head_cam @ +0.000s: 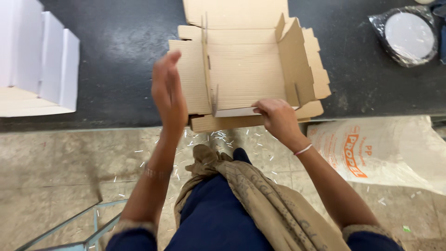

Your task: The person folds and assembles a white cardboard box from flat blanks, then wipes round LED panel lights with a blue cloth, wraps each light in clear plastic film, and places the wrapped lights into the assembled box. They handle several box blanks and lights one at a time on the workbench.

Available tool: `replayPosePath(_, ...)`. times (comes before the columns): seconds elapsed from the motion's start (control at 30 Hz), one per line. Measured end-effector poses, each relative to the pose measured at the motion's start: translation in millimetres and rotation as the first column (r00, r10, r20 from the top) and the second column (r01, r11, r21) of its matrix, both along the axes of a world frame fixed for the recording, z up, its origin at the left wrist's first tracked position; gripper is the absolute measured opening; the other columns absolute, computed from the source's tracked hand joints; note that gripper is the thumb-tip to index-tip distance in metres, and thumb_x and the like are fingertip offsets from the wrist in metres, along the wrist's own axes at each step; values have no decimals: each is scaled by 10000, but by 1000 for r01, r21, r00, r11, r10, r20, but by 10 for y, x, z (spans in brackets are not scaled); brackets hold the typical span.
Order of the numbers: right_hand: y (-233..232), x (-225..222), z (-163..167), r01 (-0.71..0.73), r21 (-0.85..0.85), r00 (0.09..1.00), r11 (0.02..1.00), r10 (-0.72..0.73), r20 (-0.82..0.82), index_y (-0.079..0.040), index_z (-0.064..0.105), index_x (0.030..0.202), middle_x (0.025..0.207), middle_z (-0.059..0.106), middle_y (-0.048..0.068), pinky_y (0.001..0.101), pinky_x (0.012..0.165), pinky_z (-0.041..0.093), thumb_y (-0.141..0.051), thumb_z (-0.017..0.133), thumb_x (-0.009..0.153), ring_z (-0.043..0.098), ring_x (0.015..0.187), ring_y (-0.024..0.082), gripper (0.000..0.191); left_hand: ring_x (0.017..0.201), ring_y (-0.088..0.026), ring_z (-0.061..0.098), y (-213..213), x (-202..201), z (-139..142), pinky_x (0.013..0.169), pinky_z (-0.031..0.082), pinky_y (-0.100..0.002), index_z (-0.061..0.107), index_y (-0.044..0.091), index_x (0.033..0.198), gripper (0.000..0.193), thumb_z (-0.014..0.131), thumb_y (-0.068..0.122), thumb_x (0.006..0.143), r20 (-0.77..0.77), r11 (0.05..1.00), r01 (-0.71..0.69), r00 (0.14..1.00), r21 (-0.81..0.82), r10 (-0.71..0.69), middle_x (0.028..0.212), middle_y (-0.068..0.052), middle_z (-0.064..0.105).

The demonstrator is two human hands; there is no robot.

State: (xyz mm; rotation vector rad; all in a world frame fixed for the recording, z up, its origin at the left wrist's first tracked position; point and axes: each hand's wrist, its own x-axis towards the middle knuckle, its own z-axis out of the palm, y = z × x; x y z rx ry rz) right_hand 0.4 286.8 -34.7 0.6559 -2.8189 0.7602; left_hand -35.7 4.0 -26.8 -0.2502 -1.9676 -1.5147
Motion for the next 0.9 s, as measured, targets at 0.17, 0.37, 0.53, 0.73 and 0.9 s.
replayPosePath(0.17, -66, 7, -31, 3, 16, 1000, 1000, -3, -5, -88, 721, 981, 904, 740, 57, 425, 820, 502, -46, 673, 859, 678, 904, 295, 138, 1243, -287, 624, -40, -1340, -304, 1097, 455, -410, 657, 9, 1319, 715, 363, 590, 1025, 424, 996, 66, 902, 55, -84, 1315, -176, 689)
replayPosePath(0.37, -118, 31, -68, 26, 9, 999, 1000, -25, -44, -98, 725, 970, 918, 743, 48, 412, 799, 480, -47, 667, 856, 684, 904, 266, 138, 1366, -338, 516, 169, -1885, -319, 1156, 357, -416, 682, 3, 1309, 854, 306, 701, 990, 526, 993, 75, 843, 87, -110, 1367, -216, 622)
replayPosePath(0.53, -95, 20, -145, 36, 8, 998, 999, -35, -47, -84, 702, 961, 878, 732, 39, 395, 779, 467, -53, 661, 867, 681, 872, 249, 107, 988, -270, 731, 213, -1798, -386, 898, 594, -349, 711, 82, 1276, 793, 279, 676, 976, 598, 923, 168, 719, 345, -354, 1057, -214, 757)
replayPosePath(0.73, -87, 2, -167, 26, 47, 997, 999, -23, -68, -84, 685, 935, 886, 728, 47, 389, 766, 460, -52, 659, 863, 679, 874, 251, 83, 828, -112, 609, 152, -1662, -554, 739, 547, -264, 781, 41, 1070, 743, 308, 614, 1047, 421, 878, 224, 809, 424, -410, 984, -60, 666)
replayPosePath(0.9, -106, -8, -125, 29, 43, 999, 999, -27, -44, -89, 684, 936, 891, 739, 32, 392, 736, 454, -50, 655, 866, 683, 860, 243, 85, 844, -118, 603, 86, -1636, -608, 724, 537, -291, 618, 91, 1126, 415, 437, 459, 1061, 297, 785, 273, 817, 556, -494, 1003, -18, 664)
